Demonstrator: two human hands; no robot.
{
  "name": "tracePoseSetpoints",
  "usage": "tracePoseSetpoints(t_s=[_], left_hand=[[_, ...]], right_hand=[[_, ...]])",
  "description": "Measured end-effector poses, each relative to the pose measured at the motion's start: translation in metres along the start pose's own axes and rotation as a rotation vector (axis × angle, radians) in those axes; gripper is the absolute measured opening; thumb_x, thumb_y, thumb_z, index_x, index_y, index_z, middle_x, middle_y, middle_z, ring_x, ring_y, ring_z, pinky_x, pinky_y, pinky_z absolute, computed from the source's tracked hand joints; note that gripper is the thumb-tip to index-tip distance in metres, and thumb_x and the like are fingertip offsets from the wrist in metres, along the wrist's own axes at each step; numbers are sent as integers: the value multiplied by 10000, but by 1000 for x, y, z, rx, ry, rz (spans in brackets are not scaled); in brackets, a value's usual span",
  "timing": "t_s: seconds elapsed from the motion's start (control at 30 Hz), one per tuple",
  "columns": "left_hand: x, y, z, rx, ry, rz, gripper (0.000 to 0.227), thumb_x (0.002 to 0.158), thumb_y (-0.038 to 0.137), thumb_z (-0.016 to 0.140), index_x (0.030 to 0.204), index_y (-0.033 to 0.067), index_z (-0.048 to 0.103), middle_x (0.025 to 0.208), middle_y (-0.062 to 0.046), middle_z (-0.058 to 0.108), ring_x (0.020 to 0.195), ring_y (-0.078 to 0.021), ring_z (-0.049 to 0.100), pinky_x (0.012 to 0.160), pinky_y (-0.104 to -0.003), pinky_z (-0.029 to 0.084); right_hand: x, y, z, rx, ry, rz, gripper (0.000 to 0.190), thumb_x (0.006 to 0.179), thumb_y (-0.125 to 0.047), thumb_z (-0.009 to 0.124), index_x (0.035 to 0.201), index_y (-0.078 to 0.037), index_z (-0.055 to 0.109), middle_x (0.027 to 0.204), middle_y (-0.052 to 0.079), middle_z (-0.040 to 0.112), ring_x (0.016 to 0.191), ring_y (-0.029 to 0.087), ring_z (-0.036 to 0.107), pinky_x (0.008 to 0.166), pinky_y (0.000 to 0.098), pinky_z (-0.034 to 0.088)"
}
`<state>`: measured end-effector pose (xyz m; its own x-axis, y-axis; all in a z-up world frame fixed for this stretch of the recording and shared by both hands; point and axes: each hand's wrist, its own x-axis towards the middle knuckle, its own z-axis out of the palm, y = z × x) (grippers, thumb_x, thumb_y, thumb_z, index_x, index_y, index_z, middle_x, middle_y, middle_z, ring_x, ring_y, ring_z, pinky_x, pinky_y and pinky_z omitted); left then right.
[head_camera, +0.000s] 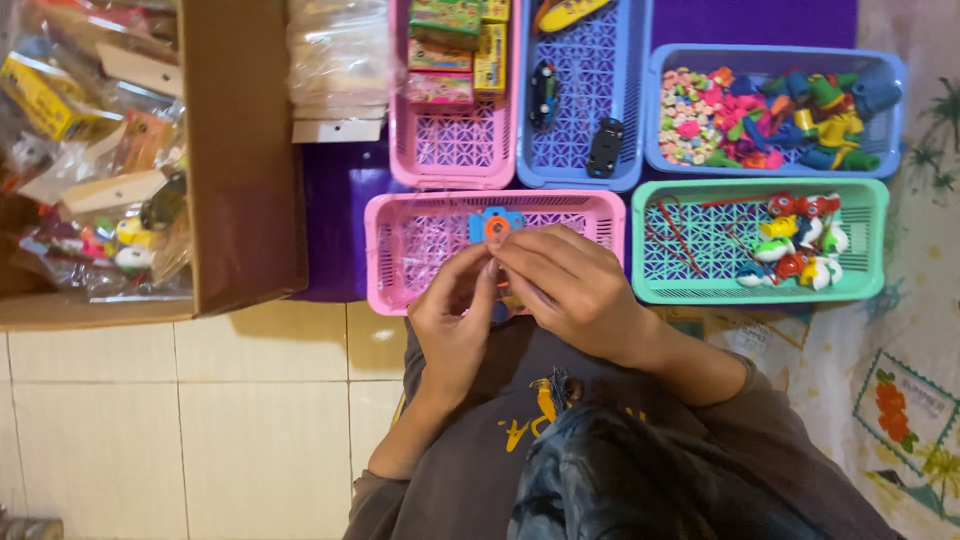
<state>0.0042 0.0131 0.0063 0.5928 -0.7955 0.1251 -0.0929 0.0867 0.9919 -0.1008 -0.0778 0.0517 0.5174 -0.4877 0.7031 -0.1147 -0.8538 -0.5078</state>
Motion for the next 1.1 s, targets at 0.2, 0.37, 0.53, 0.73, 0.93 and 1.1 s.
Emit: tracePoseSetpoints(t_s=[0.2, 0.37, 0.53, 0.73, 0.93, 1.1], left_hand=[[4, 2, -12, 223, 24, 208, 211, 903, -64, 731, 1105, -10, 759, 975, -170, 794, 761, -294, 793, 589, -345, 674], [8, -10, -23, 328, -28, 287, 199, 914, -50, 726, 1100, 8, 765, 996, -135, 794, 797, -258, 792, 639, -312, 660], [14, -9, -30, 346, -100, 275, 205, 923, -54, 703, 1111, 5, 760, 971, -131, 787, 753, -241, 783, 612, -291, 658], [17, -8, -31, 363, -157, 296, 196, 921, -64, 701, 1099, -6, 759, 962, -143, 781, 831, -300, 779, 710, -352, 636], [19, 0, -27, 283, -212, 234, 219, 926, -54, 701, 1118, 28, 765, 963, -133, 787, 868, -308, 782, 754, -368, 630], [21, 5, -30, 211, -209, 162, 245, 924, -50, 700, 1123, 68, 781, 934, -117, 801, 839, -296, 793, 739, -367, 632]], right_hand=[[-6, 4, 17, 6, -37, -5, 68, 891, 99, 733, 927, 46, 755, 921, 198, 748, 773, 375, 742, 687, 416, 626], [-8, 8, 24, 7, -66, 3, 78, 910, 93, 713, 952, 42, 756, 922, 195, 748, 772, 369, 747, 678, 406, 623], [-6, 8, 25, 11, -82, 31, 78, 919, 83, 709, 962, 36, 752, 915, 188, 746, 762, 359, 748, 671, 395, 623], [-5, 13, 27, -9, -67, 32, 77, 893, 111, 724, 902, 36, 737, 812, 158, 711, 672, 333, 712, 623, 370, 607], [-9, 26, 22, -101, -51, 34, 111, 867, 88, 743, 875, -20, 722, 758, 92, 661, 596, 264, 637, 599, 336, 577], [-9, 30, 17, -79, -94, 83, 109, 846, 46, 736, 863, -60, 715, 678, 67, 565, 623, 289, 587, 627, 358, 550]])
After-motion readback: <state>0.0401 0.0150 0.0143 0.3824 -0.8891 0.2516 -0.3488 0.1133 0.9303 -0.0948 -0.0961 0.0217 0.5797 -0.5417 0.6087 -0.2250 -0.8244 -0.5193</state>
